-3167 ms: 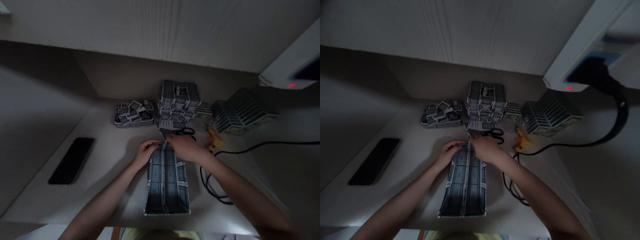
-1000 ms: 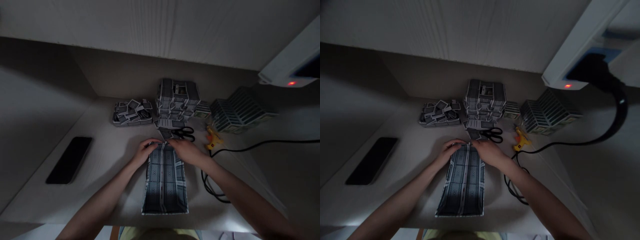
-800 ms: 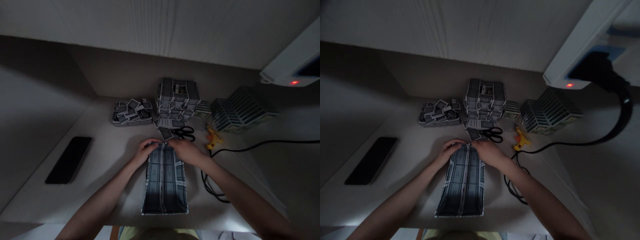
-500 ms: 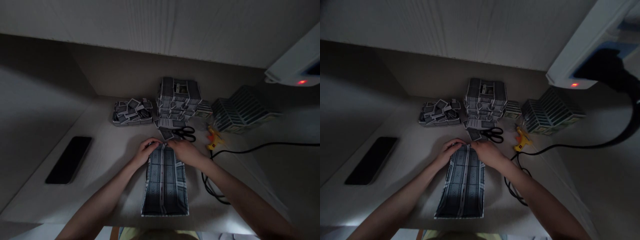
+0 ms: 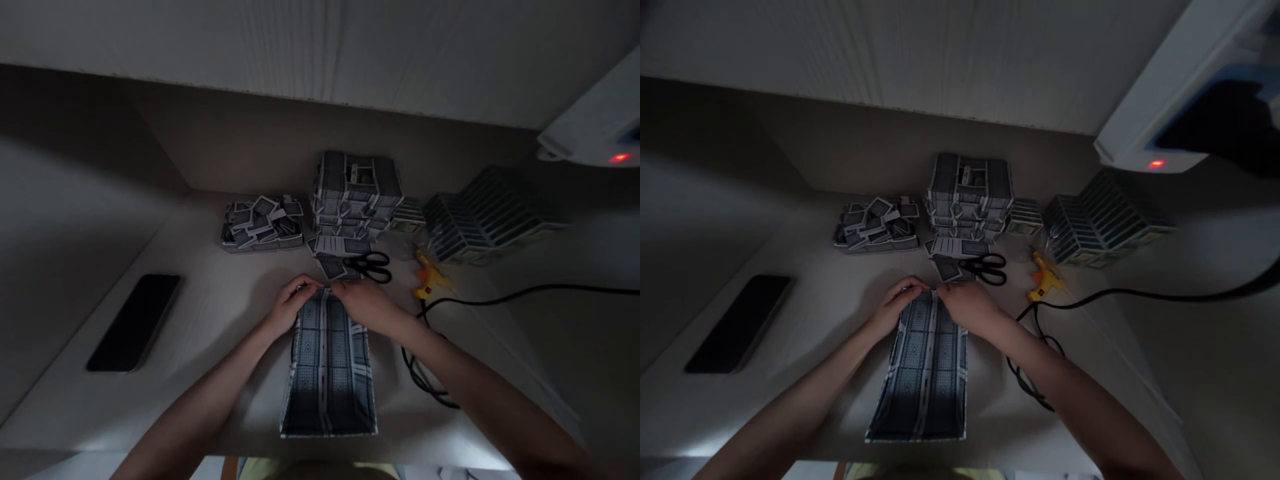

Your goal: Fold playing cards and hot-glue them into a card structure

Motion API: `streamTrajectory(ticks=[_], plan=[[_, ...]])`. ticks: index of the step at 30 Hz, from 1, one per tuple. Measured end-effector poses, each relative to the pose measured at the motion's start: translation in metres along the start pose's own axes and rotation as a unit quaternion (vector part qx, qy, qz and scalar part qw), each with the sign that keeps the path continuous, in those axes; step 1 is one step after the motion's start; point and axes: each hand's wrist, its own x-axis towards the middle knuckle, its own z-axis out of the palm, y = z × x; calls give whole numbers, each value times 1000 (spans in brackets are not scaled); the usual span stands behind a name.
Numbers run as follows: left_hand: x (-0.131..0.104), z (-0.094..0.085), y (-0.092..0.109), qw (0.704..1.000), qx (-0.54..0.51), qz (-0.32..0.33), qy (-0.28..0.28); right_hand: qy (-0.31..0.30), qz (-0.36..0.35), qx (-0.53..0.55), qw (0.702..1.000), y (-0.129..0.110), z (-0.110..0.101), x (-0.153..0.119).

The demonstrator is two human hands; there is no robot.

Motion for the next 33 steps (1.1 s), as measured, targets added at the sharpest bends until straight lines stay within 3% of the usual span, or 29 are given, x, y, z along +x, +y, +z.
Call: streamTrajectory(ticks=[9,17,24,33], plan=[[1,0,2,1000,0,18,5,10,4,11,1000,1,-1,4],[1,2,4,999,-17,-12,30,25,1,171,985,19,-17,-15],[1,3,4,997,-60,-33,44,84,11,250,965,40,2,-24],[0,9,3,997,-44,-25,58,142,56,233,960,27,15,-24]])
